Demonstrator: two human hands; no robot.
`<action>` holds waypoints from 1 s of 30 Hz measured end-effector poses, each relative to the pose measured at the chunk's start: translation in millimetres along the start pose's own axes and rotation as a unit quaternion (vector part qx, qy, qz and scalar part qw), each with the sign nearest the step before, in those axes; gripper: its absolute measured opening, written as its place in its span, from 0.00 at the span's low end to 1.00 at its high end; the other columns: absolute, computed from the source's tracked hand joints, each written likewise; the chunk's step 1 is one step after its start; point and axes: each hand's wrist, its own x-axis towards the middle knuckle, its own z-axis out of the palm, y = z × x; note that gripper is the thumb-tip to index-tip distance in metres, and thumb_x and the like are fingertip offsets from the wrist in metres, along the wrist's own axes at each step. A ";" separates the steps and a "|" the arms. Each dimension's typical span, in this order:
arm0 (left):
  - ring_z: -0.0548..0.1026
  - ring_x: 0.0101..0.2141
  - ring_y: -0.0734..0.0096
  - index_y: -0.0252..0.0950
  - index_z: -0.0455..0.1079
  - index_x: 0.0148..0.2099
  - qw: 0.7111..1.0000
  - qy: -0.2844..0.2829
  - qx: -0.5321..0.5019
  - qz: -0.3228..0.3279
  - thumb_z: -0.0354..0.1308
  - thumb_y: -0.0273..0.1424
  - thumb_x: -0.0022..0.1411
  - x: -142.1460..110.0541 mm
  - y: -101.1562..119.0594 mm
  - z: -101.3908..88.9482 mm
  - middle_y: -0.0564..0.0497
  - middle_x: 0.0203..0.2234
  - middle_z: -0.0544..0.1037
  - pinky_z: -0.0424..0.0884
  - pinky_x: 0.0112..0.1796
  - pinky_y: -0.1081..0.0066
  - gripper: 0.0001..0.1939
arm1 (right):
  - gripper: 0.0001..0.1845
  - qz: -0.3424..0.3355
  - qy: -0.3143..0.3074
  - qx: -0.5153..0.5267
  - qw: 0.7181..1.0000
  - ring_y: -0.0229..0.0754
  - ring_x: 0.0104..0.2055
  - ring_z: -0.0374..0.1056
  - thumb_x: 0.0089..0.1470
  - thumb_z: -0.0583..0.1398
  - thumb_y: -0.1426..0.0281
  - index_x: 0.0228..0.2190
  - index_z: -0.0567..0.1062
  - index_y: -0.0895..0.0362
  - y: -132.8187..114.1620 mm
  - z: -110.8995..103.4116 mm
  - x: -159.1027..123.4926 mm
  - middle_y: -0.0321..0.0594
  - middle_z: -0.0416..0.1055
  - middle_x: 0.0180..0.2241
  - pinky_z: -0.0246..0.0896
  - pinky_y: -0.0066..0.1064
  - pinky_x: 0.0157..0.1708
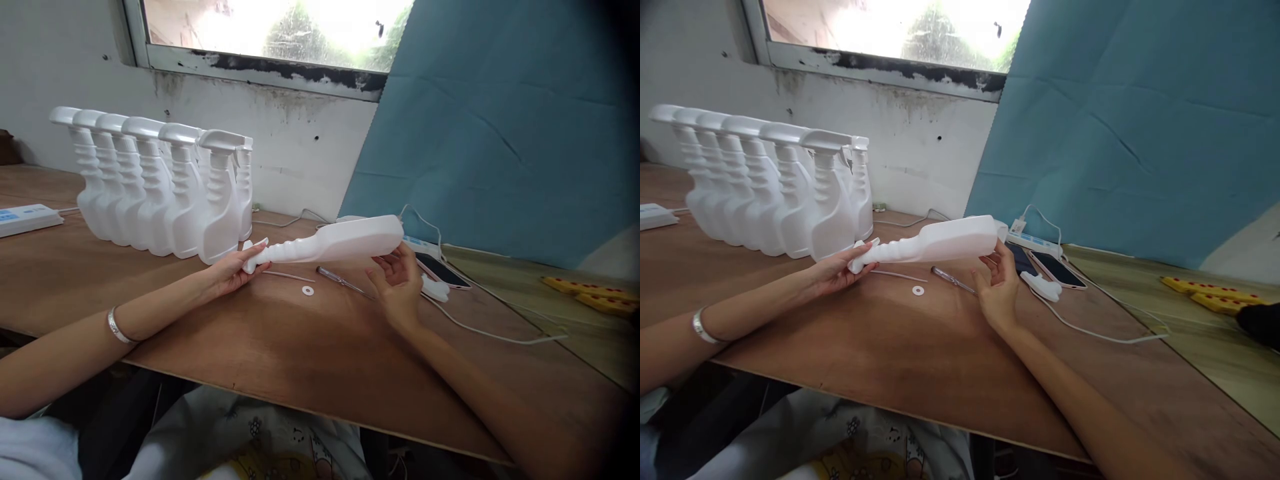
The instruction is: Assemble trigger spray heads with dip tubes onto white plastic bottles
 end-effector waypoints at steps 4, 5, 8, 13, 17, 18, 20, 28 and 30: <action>0.75 0.31 0.72 0.27 0.70 0.36 0.997 -0.028 0.066 0.027 0.59 0.20 0.53 1.7 -1.3 -2.7 0.44 0.37 0.75 0.77 0.29 0.77 0.06 | 0.28 0.023 0.013 -0.034 0.999 0.39 0.44 0.63 0.44 0.62 0.67 0.48 0.63 0.50 -0.8 -0.2 0.6 0.40 0.62 0.45 0.60 0.40 0.48; 0.75 0.32 0.72 0.27 0.70 0.36 0.996 -0.034 0.073 0.030 0.59 0.20 0.52 1.8 -1.4 -3.0 0.44 0.38 0.75 0.77 0.30 0.77 0.06 | 0.26 0.030 0.015 -0.040 0.999 0.39 0.43 0.63 0.45 0.62 0.66 0.48 0.64 0.50 -1.3 -0.2 0.7 0.40 0.62 0.44 0.61 0.39 0.46; 0.75 0.34 0.71 0.27 0.70 0.37 0.994 -0.049 0.091 0.040 0.59 0.18 0.51 0.4 -1.1 -2.2 0.44 0.40 0.74 0.77 0.32 0.77 0.08 | 0.25 0.048 0.036 -0.038 0.997 0.38 0.42 0.63 0.44 0.63 0.64 0.45 0.65 0.53 -3.4 0.2 1.9 0.40 0.64 0.43 0.61 0.35 0.42; 0.75 0.33 0.70 0.28 0.71 0.34 0.990 -0.048 0.119 0.051 0.60 0.18 0.49 -1.3 -0.3 -1.1 0.43 0.36 0.76 0.76 0.33 0.78 0.07 | 0.19 0.068 0.067 -0.043 0.995 0.37 0.34 0.61 0.41 0.64 0.60 0.33 0.66 0.56 -6.0 -0.6 3.7 0.35 0.64 0.32 0.58 0.30 0.34; 0.75 0.35 0.68 0.28 0.71 0.36 0.991 -0.052 0.113 0.053 0.62 0.17 0.47 1.7 -1.0 -3.8 0.43 0.37 0.76 0.75 0.34 0.78 0.11 | 0.14 0.079 0.059 -0.078 0.992 0.35 0.28 0.57 0.45 0.60 0.58 0.27 0.66 0.56 -1.4 -3.9 3.7 0.32 0.60 0.24 0.55 0.29 0.30; 0.75 0.35 0.69 0.28 0.71 0.36 0.991 -0.051 0.110 0.053 0.62 0.18 0.47 2.3 -1.1 -4.1 0.43 0.37 0.76 0.75 0.34 0.78 0.11 | 0.13 0.079 0.058 -0.081 0.992 0.35 0.28 0.57 0.47 0.58 0.58 0.26 0.67 0.56 0.4 -4.7 3.9 0.33 0.60 0.25 0.55 0.29 0.31; 0.75 0.34 0.69 0.28 0.70 0.36 0.992 -0.043 0.104 0.053 0.61 0.18 0.48 2.7 -1.0 -4.0 0.43 0.37 0.76 0.75 0.34 0.78 0.10 | 0.12 0.071 0.065 -0.069 0.993 0.37 0.31 0.60 0.50 0.54 0.61 0.26 0.70 0.56 3.5 -5.9 4.8 0.36 0.64 0.30 0.57 0.30 0.32; 0.76 0.32 0.71 0.28 0.71 0.35 0.995 -0.039 0.084 0.037 0.59 0.17 0.51 0.3 0.3 -1.2 0.45 0.35 0.77 0.75 0.35 0.78 0.08 | 0.17 0.039 0.067 0.000 0.997 0.42 0.41 0.64 0.39 0.60 0.74 0.36 0.72 0.54 -1.4 -5.5 6.1 0.37 0.70 0.38 0.59 0.38 0.43; 0.76 0.32 0.72 0.28 0.71 0.35 0.995 -0.037 0.081 0.036 0.59 0.17 0.51 0.6 0.2 -1.3 0.45 0.35 0.77 0.76 0.34 0.78 0.07 | 0.19 0.042 0.071 0.008 0.997 0.41 0.39 0.65 0.38 0.63 0.72 0.37 0.72 0.54 -0.2 -6.6 6.2 0.37 0.70 0.37 0.60 0.36 0.40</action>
